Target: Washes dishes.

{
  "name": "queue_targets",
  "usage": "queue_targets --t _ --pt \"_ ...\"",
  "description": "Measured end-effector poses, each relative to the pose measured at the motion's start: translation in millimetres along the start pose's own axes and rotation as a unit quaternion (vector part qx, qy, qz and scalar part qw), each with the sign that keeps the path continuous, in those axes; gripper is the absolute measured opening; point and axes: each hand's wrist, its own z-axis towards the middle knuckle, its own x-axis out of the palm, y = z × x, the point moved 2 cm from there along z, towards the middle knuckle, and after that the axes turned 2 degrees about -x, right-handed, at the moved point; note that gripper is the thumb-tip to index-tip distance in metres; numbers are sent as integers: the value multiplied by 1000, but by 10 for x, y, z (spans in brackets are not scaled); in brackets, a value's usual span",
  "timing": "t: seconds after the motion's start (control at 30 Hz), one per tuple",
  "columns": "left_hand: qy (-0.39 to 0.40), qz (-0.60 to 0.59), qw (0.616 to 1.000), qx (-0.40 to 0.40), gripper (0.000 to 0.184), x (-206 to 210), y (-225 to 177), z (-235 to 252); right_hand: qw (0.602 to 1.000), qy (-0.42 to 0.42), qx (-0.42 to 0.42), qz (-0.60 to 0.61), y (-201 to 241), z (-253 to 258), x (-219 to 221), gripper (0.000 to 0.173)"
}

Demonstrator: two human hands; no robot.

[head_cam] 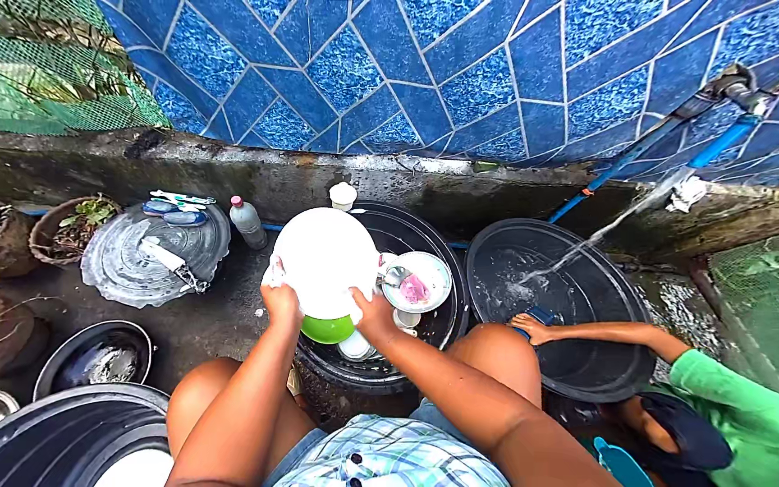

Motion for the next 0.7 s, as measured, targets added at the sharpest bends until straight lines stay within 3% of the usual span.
queue_targets --t 0.1,0.17,0.23,0.37,0.5,0.57,0.63,0.7 --pt "-17 -1 1000 1 39 12 61 2 994 -33 -80 62 246 -219 195 28" --pt "-17 9 1000 -4 39 14 92 -24 991 -38 -109 67 159 -261 169 26" --pt "3 25 1000 -1 39 -13 69 -30 996 -29 -80 29 -67 -219 14 28" --pt "56 67 996 -2 33 -24 39 -99 994 -96 52 29 -531 150 -377 31" --pt "117 98 988 -13 32 74 141 -239 982 -178 57 14 -451 642 -466 41" --pt "137 95 985 -34 35 127 170 -325 992 -112 61 5 -164 725 -346 50" --pt "134 77 987 -48 35 152 179 -341 998 39 47 15 170 665 -192 54" --pt "118 61 990 -52 32 140 189 -300 986 167 -22 5 292 603 -116 52"
